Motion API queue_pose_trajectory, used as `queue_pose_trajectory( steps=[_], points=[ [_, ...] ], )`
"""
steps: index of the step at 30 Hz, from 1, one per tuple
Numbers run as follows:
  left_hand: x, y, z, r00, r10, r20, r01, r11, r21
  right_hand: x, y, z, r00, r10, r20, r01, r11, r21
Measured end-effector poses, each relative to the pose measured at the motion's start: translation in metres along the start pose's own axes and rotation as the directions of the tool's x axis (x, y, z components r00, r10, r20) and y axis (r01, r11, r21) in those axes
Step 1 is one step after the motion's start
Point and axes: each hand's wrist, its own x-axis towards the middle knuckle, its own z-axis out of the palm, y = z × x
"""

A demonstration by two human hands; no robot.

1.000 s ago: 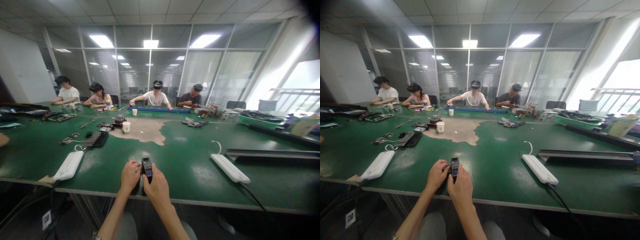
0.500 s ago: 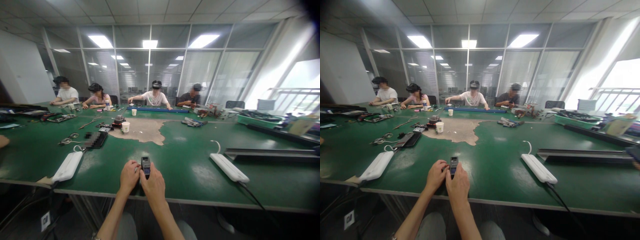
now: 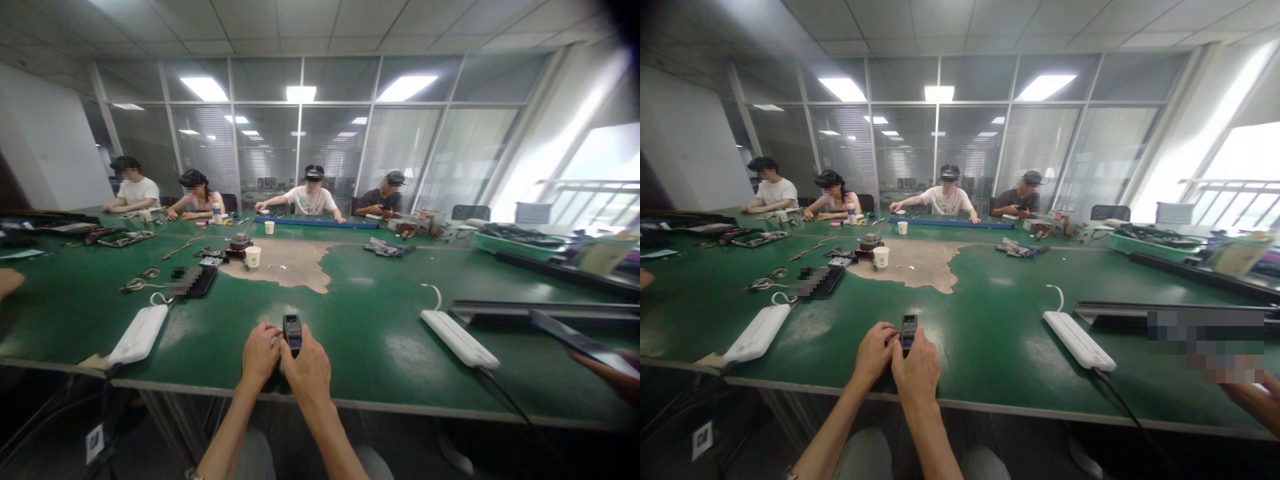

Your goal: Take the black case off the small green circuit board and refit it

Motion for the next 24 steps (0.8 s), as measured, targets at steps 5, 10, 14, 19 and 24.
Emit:
queue_pose_trajectory(
  steps=[5,10,14,19,24],
  points=[
    [-0.001,0.002,0.0,0.999,-0.017,-0.028,0.017,1.0,-0.005,0.01,0.0,-0.013,0.997,-0.022,-0.074,0.034,0.987,0.157],
    [-0.001,0.003,0.0,1.0,-0.008,-0.024,0.008,1.0,0.0,0.016,0.024,-0.024,0.986,-0.003,-0.165,0.039,0.976,0.216],
    [-0.001,0.003,0.0,1.0,0.002,-0.026,-0.002,1.0,0.008,0.016,0.05,-0.023,0.981,0.048,-0.188,-0.003,0.972,0.236],
    [-0.001,0.004,0.0,1.0,-0.002,-0.021,0.002,1.0,0.019,0.016,0.065,-0.019,0.977,0.041,-0.208,0.0,0.981,0.192],
    [0.0,0.003,0.0,1.0,0.021,-0.017,-0.02,1.0,0.018,0.012,0.072,-0.005,0.988,0.007,-0.151,0.004,0.997,0.072]
  ],
)
